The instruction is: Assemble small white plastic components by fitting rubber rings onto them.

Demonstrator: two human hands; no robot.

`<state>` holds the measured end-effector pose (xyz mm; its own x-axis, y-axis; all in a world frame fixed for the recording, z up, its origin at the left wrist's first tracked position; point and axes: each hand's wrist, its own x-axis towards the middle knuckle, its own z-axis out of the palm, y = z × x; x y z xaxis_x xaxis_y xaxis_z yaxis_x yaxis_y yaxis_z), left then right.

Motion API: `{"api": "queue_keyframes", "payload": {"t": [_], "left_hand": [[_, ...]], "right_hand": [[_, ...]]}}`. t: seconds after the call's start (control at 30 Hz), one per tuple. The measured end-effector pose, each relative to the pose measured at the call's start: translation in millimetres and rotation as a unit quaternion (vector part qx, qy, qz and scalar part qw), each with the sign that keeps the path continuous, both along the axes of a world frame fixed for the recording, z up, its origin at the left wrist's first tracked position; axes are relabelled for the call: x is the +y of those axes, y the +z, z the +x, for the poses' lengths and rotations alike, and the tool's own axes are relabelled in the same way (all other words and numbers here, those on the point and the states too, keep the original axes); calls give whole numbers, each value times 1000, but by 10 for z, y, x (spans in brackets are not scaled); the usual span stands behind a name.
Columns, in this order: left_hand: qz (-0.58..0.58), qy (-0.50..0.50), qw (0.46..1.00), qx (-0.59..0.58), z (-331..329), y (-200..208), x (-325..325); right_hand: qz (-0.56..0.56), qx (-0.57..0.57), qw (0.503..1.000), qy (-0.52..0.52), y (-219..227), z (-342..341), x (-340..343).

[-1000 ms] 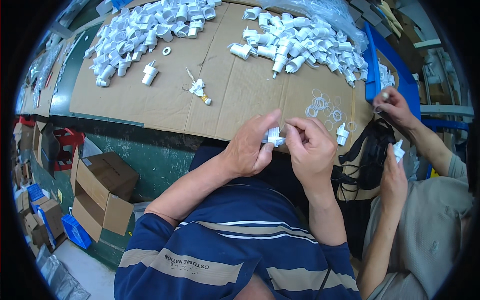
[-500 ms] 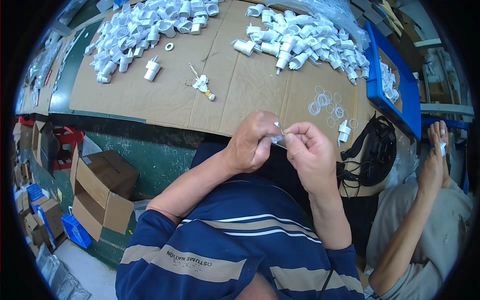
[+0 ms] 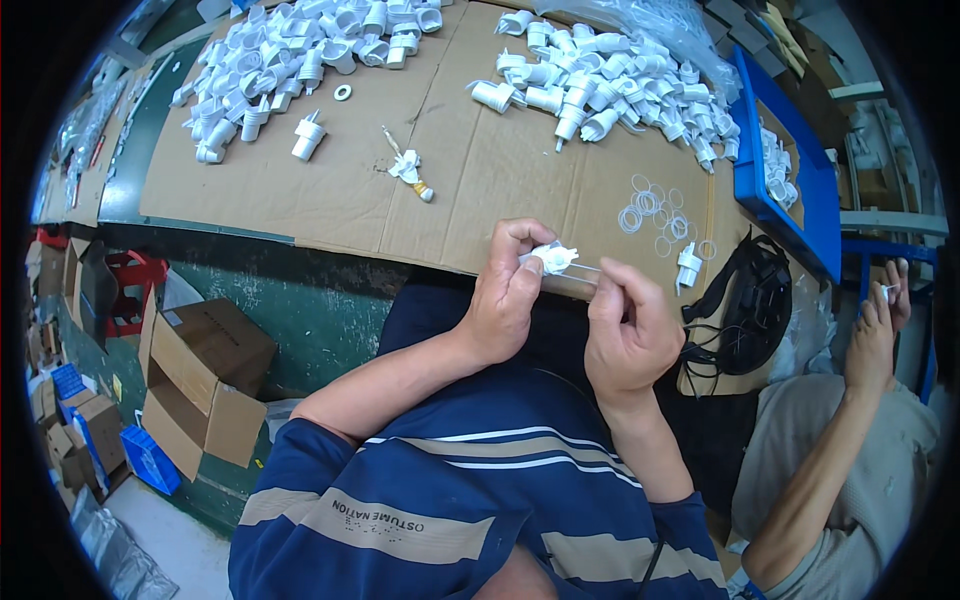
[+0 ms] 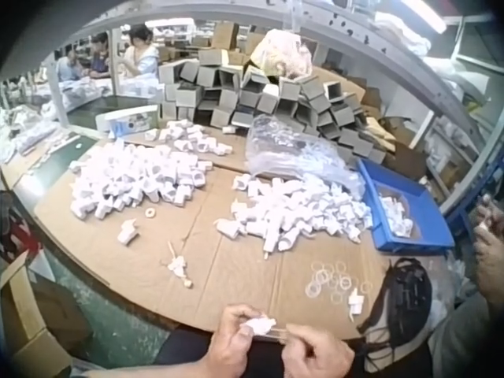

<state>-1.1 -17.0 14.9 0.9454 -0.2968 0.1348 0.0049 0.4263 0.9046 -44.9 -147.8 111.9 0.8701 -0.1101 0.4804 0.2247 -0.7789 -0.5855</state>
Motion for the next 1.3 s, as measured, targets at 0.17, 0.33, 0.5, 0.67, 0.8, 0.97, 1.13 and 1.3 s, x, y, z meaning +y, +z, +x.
{"api": "queue_keyframes", "payload": {"t": [0.17,0.33,0.5,0.67,0.8,0.97,1.13,1.3], "left_hand": [[-3,12,1000,19,-7,145,-15],[-6,0,999,52,-44,69,-30],[-101,-65,982,146,-67,86,-27],[-272,-91,920,269,-100,289,-65],[-268,-104,921,265,-96,205,-58],[-184,-91,964,170,-55,137,1],[-21,-80,996,20,-46,89,41],[102,-18,974,-200,1,-40,93]], "right_hand": [[206,-43,975,65,-149,9,103],[584,193,788,2,-78,19,19],[367,155,917,11,-199,-36,-59],[307,117,941,84,-190,14,-61],[-31,16,999,29,-170,48,-91],[-21,-37,999,-15,-151,68,-107],[-22,-38,998,-53,-130,116,-71],[45,49,997,-40,-112,51,-96]]}}
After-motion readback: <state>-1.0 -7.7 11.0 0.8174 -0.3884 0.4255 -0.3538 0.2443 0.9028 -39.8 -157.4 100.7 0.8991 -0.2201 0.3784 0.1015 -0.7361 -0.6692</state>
